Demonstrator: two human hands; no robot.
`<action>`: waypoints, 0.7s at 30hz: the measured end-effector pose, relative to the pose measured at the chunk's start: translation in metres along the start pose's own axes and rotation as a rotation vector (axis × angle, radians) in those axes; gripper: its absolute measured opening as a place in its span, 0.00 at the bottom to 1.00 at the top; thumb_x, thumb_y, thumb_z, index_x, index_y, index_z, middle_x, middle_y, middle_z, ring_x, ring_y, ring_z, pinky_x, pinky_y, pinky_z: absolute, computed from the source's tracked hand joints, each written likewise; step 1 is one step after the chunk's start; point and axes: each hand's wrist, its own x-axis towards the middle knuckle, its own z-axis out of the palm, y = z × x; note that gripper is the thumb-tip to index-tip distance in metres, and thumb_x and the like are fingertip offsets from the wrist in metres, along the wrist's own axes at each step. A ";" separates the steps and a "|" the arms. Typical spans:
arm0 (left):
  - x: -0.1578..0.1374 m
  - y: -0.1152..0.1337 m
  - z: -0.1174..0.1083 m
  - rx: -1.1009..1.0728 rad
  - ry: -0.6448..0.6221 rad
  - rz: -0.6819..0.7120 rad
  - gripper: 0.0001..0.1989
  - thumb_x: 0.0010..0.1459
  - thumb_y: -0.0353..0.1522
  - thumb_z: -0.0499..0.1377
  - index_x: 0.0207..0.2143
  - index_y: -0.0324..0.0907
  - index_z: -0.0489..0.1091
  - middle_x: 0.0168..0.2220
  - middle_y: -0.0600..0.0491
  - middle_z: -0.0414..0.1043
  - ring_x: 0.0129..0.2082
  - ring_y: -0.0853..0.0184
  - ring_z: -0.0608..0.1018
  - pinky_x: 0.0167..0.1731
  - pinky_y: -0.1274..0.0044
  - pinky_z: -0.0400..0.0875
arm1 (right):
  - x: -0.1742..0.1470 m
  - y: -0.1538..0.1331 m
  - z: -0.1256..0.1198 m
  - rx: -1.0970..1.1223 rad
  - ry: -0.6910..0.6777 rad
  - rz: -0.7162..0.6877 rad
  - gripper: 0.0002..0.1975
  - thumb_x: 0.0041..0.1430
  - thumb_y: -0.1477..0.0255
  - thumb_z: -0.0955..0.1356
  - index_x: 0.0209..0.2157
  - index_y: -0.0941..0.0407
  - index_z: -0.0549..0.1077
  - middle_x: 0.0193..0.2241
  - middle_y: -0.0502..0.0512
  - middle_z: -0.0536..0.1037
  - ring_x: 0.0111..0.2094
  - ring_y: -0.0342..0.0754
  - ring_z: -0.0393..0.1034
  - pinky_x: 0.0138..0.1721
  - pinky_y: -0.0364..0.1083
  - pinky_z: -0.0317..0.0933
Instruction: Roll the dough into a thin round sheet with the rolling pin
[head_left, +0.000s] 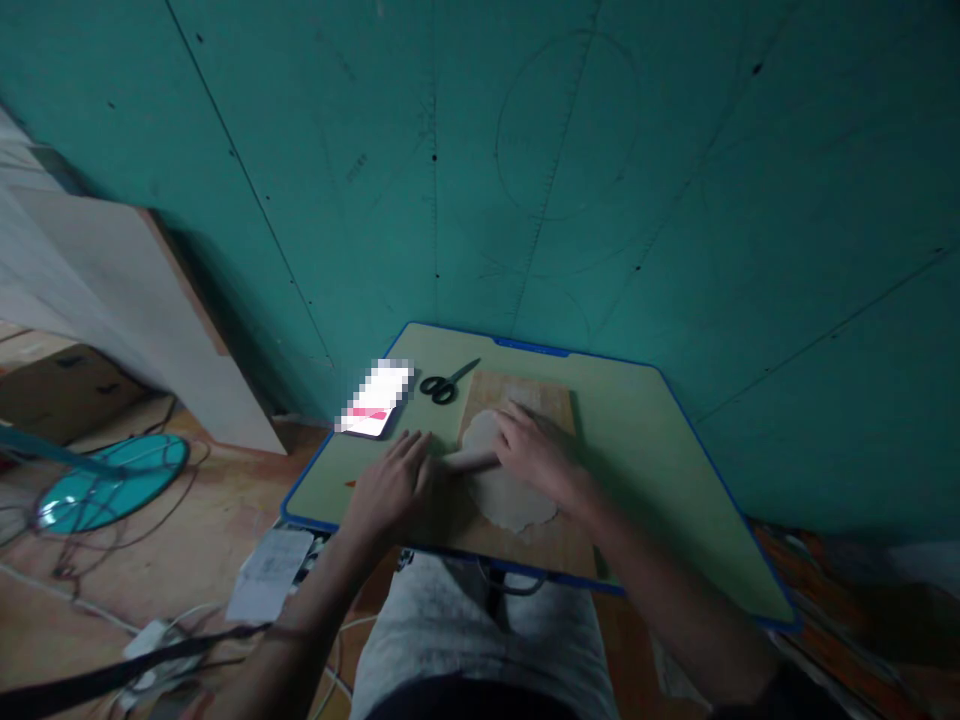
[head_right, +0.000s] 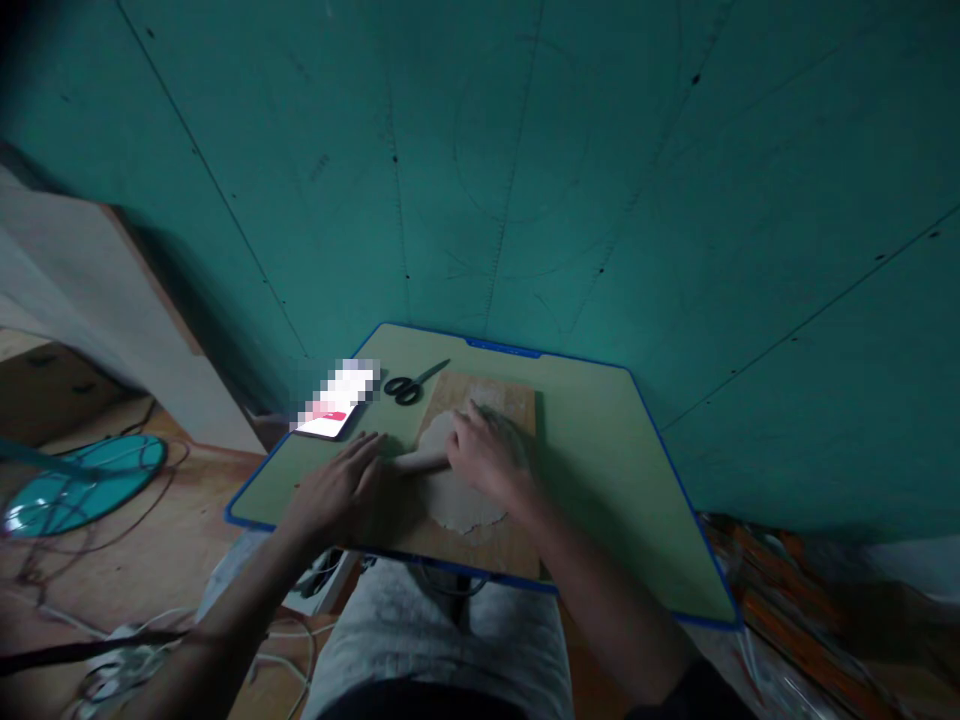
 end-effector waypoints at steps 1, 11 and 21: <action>0.008 0.002 -0.003 0.007 -0.018 -0.037 0.20 0.68 0.35 0.45 0.53 0.38 0.71 0.55 0.41 0.74 0.57 0.53 0.75 0.48 0.64 0.76 | 0.006 -0.006 0.001 -0.003 -0.015 0.022 0.23 0.67 0.70 0.58 0.60 0.59 0.69 0.65 0.68 0.64 0.60 0.60 0.66 0.57 0.57 0.61; 0.017 -0.002 0.021 0.180 0.128 0.135 0.25 0.70 0.40 0.43 0.55 0.32 0.69 0.58 0.35 0.70 0.63 0.48 0.68 0.59 0.58 0.66 | -0.017 -0.026 0.022 -0.037 0.112 -0.128 0.26 0.68 0.67 0.58 0.62 0.64 0.66 0.65 0.66 0.63 0.68 0.58 0.52 0.68 0.58 0.41; -0.058 0.031 0.023 0.214 0.244 0.214 0.27 0.68 0.38 0.47 0.62 0.28 0.60 0.62 0.34 0.66 0.64 0.47 0.65 0.60 0.57 0.63 | -0.101 -0.024 0.034 -0.044 0.184 -0.228 0.34 0.60 0.71 0.61 0.66 0.69 0.57 0.67 0.68 0.58 0.68 0.59 0.49 0.68 0.60 0.44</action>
